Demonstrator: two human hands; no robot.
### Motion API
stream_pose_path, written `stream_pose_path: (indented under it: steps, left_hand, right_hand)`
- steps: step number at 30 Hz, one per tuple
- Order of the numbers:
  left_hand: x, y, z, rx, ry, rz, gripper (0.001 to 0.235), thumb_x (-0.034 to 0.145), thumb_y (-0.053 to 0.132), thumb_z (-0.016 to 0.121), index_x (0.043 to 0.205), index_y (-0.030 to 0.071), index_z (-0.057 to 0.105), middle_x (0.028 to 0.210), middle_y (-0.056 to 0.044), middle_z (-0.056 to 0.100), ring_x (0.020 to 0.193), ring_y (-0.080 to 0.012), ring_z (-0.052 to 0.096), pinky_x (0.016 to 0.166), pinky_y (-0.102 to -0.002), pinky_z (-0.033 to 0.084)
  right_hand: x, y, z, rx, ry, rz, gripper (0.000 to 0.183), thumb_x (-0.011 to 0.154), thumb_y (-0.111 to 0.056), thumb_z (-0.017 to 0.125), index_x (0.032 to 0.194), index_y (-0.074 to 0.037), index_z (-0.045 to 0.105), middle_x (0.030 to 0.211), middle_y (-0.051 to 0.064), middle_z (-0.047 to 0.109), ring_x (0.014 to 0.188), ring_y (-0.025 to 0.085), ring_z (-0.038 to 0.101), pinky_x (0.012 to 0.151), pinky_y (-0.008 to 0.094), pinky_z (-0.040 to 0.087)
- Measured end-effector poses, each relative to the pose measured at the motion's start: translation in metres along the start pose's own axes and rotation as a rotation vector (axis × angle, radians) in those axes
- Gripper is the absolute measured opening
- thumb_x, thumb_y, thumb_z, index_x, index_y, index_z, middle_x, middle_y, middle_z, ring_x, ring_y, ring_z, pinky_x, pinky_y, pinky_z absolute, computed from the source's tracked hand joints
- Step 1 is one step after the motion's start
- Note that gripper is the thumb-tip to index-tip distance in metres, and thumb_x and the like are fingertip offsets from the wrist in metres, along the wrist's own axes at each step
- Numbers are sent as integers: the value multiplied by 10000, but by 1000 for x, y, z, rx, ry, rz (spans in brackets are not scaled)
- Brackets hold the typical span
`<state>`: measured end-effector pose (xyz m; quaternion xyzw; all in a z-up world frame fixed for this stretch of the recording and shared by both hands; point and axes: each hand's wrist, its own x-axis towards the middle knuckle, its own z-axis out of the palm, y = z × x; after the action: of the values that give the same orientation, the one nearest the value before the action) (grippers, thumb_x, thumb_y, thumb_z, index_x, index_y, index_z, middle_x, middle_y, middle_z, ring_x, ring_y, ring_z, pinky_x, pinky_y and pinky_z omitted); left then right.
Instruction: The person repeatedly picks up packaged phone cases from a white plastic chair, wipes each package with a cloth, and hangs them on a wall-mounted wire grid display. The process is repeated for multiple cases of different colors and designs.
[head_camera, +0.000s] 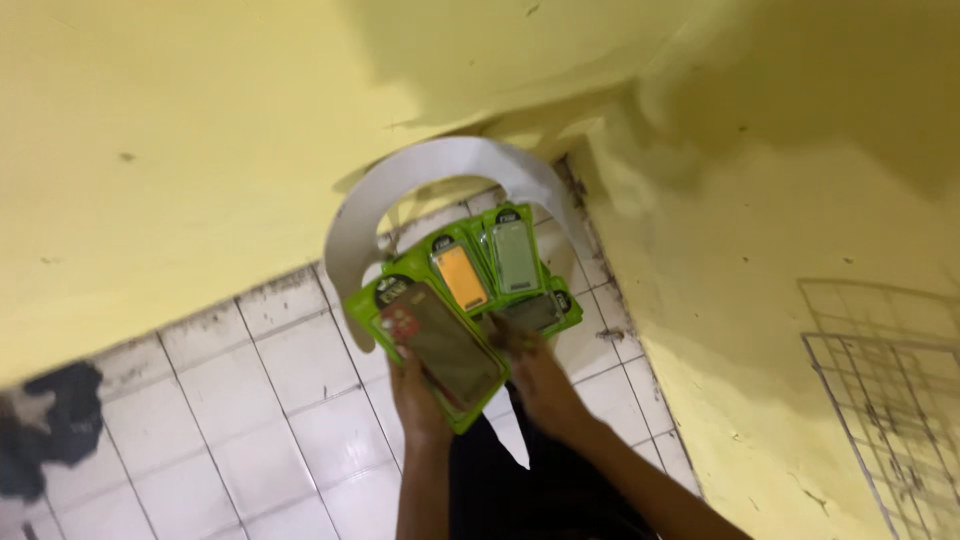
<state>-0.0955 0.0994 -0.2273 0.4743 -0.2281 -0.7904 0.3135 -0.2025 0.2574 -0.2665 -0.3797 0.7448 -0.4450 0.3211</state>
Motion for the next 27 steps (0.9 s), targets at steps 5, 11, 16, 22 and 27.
stream_pose_path:
  steps: [5, 11, 16, 22, 27]
  left_hand:
    - [29, -31, -39, 324, 162, -22, 489, 1065, 217, 446, 1521, 41, 429, 1474, -133, 542, 1303, -218, 552, 1086, -375, 461]
    - [39, -78, -66, 508, 200, -69, 480, 1067, 224, 470, 1498, 13, 452, 1492, -65, 519, 1326, -171, 534, 1086, -321, 452]
    - [29, -88, -70, 404, 294, -241, 475, 1049, 257, 469, 1480, 59, 491, 1270, -118, 673, 1126, -198, 651, 956, -346, 538]
    - [15, -72, -69, 390, 273, -233, 476, 1043, 269, 484, 1467, 56, 505, 1260, -96, 685, 1120, -173, 652, 946, -322, 535]
    - [-5, -60, -80, 348, 261, -172, 469, 1041, 260, 499, 1452, 36, 523, 1256, -98, 688, 1120, -168, 647, 947, -320, 529]
  right_hand:
    - [42, 165, 20, 40, -69, 670, 379, 1045, -337, 588, 1184, 11, 646, 1041, 208, 724, 907, 291, 697, 807, 405, 563]
    - [115, 232, 42, 434, -204, 793, 502, 927, -299, 658, 1363, -88, 526, 1255, 93, 634, 1076, 223, 653, 816, 418, 614]
    - [148, 264, 53, 271, -278, 663, 538, 954, -311, 691, 1355, 22, 558, 1256, 196, 672, 1122, 304, 665, 932, 416, 556]
    - [132, 295, 37, -234, -166, 343, 639, 868, -354, 772, 1305, 72, 583, 1330, 277, 541, 1189, 395, 601, 997, 432, 521]
    - [113, 285, 28, -425, -126, 281, 738, 815, -341, 809, 1370, 69, 548, 1432, 284, 453, 1292, 429, 497, 1069, 471, 451]
